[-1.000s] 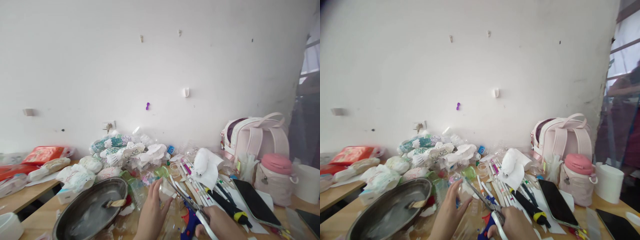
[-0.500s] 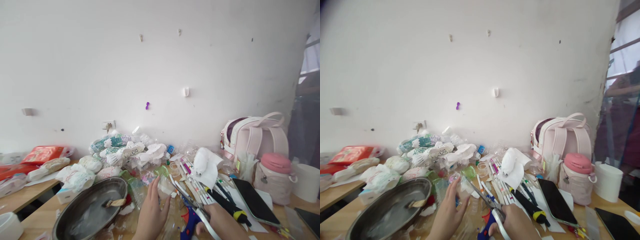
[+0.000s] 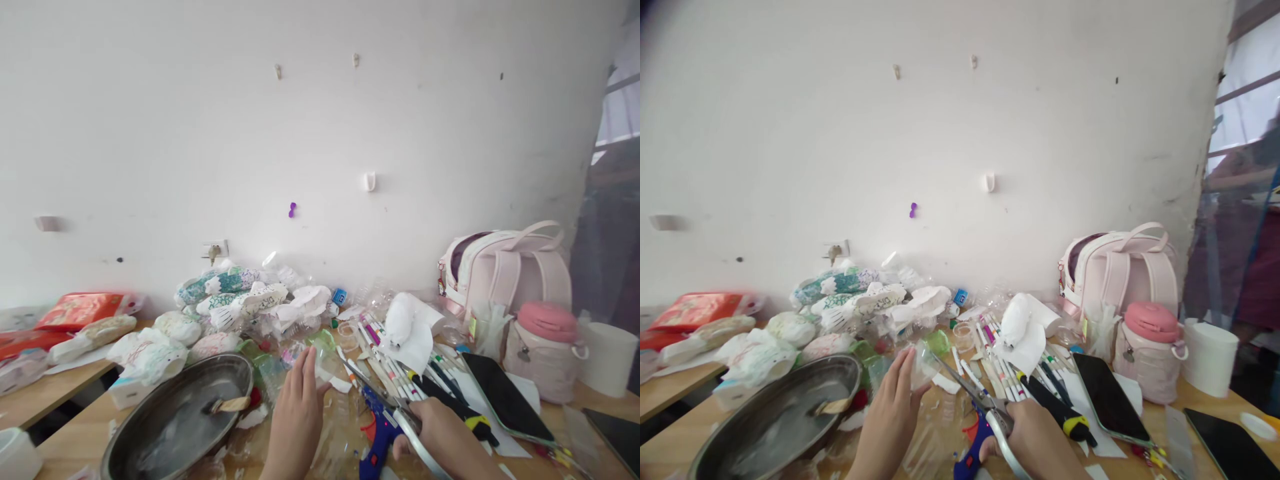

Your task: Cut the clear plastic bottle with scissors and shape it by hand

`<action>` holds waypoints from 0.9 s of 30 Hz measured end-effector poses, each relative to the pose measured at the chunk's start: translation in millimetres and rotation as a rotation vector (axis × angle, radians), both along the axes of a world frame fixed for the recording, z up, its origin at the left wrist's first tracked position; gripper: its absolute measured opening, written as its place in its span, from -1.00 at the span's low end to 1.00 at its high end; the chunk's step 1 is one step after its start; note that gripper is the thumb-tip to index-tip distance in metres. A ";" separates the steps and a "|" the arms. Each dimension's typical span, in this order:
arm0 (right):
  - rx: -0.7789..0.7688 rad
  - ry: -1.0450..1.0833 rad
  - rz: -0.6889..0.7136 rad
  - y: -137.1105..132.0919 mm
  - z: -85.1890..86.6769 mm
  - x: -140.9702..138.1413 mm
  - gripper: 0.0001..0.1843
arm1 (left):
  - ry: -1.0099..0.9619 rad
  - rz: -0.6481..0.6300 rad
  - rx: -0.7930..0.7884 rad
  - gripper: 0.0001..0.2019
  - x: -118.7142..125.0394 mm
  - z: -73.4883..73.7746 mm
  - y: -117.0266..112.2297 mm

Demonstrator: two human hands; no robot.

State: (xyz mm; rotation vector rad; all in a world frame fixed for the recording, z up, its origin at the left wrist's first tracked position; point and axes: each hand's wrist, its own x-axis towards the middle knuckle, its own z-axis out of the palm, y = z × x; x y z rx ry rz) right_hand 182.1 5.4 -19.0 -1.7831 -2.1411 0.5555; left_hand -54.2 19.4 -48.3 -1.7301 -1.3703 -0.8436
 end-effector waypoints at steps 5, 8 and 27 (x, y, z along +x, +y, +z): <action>-0.020 0.023 0.043 -0.5 1.5 0.2 -0.58 | 0.041 0.024 0.011 -0.62 1.0 3.6 -1.4; -0.011 0.030 0.045 -0.7 0.2 2.5 -0.59 | 0.058 0.028 0.005 -0.61 0.8 3.2 -1.2; 0.129 -0.161 -0.423 41.5 -26.5 53.3 -0.76 | -0.077 -0.051 -0.079 -0.58 -6.0 2.5 -1.8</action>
